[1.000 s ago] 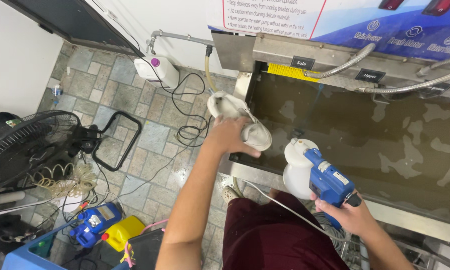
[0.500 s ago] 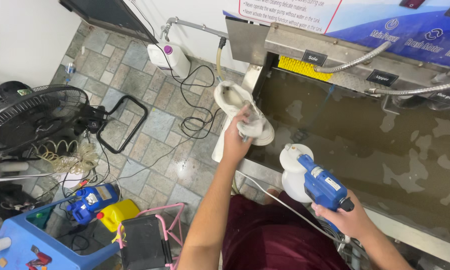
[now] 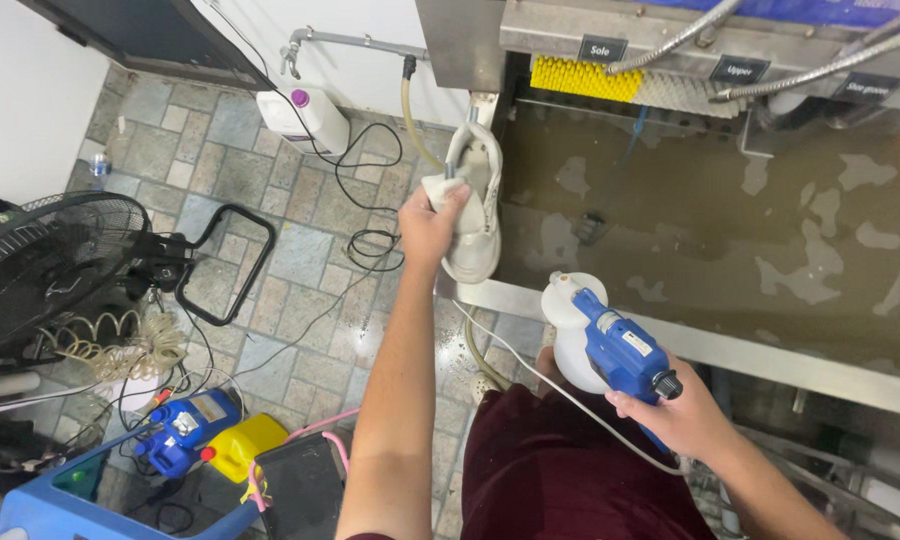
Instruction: The person cleans a pair of white sneakers using a blue spray bottle and a black pressure washer. They first spray the shoes with liquid, then use the pressure washer to rinse them inside a stainless steel sink. Finally, they place the shoes into a bucket and rinse their hands.
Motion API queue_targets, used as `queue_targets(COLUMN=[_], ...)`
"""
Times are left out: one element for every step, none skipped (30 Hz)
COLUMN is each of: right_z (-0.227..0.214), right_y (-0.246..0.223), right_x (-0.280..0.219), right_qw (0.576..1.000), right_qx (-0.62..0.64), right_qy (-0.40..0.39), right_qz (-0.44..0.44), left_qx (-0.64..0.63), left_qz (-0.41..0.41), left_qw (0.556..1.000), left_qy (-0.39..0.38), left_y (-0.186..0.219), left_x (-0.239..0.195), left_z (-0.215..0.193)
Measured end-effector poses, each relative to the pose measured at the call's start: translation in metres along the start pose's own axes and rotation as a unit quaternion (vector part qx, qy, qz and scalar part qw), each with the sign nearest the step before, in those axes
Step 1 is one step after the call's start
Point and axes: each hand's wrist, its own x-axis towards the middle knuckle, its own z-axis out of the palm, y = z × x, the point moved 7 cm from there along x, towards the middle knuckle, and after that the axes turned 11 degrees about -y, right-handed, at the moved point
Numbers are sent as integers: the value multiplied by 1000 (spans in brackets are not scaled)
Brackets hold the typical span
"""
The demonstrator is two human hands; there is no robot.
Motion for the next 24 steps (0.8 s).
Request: queue_targets(right_z=[6,14,22,29,37,42,49,54,60,64,68,72,76,77,78,78,78,78,78,77,76,75,74,73], right_y=[-5,-11,-16,-16,-16,-17,-19,-22,-25,-31,-36,-41,-40,-38,-36,-34,-33,-30,-24,-19,-13,-13,-13,-12], right_x=[-6,-11,-16,-19,-22,-23,-26,-28,-31,-34,-36,-38,-39,-41,-42,-44,-45,-46,-45,-45,-46,-46,-47,-48], right_qw=[999,997,994,994,994,994,993,992,990,985,979,972,976,979,982,984,985,987,991,994,996,996,995,995], right_qx=[-18,-35,-53,-54,-55,-57,-68,-80,-92,-112,-131,-149,-139,-129,-119,-108,-98,-87,-66,-45,-24,-17,-11,-4], right_qy=[-2,-5,-9,2,13,23,23,24,25,34,43,54,61,69,78,76,75,72,72,70,68,67,65,65], right_qz=[-31,-63,-95,-92,-88,-86,-92,-99,-106,-128,-150,-173,-158,-142,-126,-123,-120,-115,-95,-74,-54,-63,-72,-81], left_qx=[6,15,23,-1,-25,-49,-62,-75,-89,-107,-125,-141,-163,-185,-208,-218,-228,-239,-255,-271,-286,-295,-304,-313], left_qz=[7,14,21,16,12,8,6,6,6,-10,-27,-42,-31,-19,-7,1,9,15,-2,-21,-39,-39,-39,-38], left_qw=[1000,1000,999,1000,1000,999,997,996,993,990,986,981,977,972,966,965,964,963,959,955,951,948,946,943], left_qy=[5,11,17,4,-9,-21,-39,-57,-75,-91,-106,-124,-133,-143,-153,-144,-135,-124,-120,-116,-111,-110,-109,-109], left_y=[4,6,6,1,-5,-12,-20,-27,-34,-43,-52,-60,-63,-65,-65,-66,-65,-65,-67,-69,-72,-70,-69,-68], left_x=[-4,-9,-14,-18,-22,-25,-27,-27,-27,-27,-24,-21,-20,-18,-16,-15,-16,-18,-18,-18,-19,-19,-18,-16], left_z=[-3,-8,-13,-11,-6,-3,-2,-1,1,2,4,5,3,3,4,4,4,4,7,11,15,18,20,23])
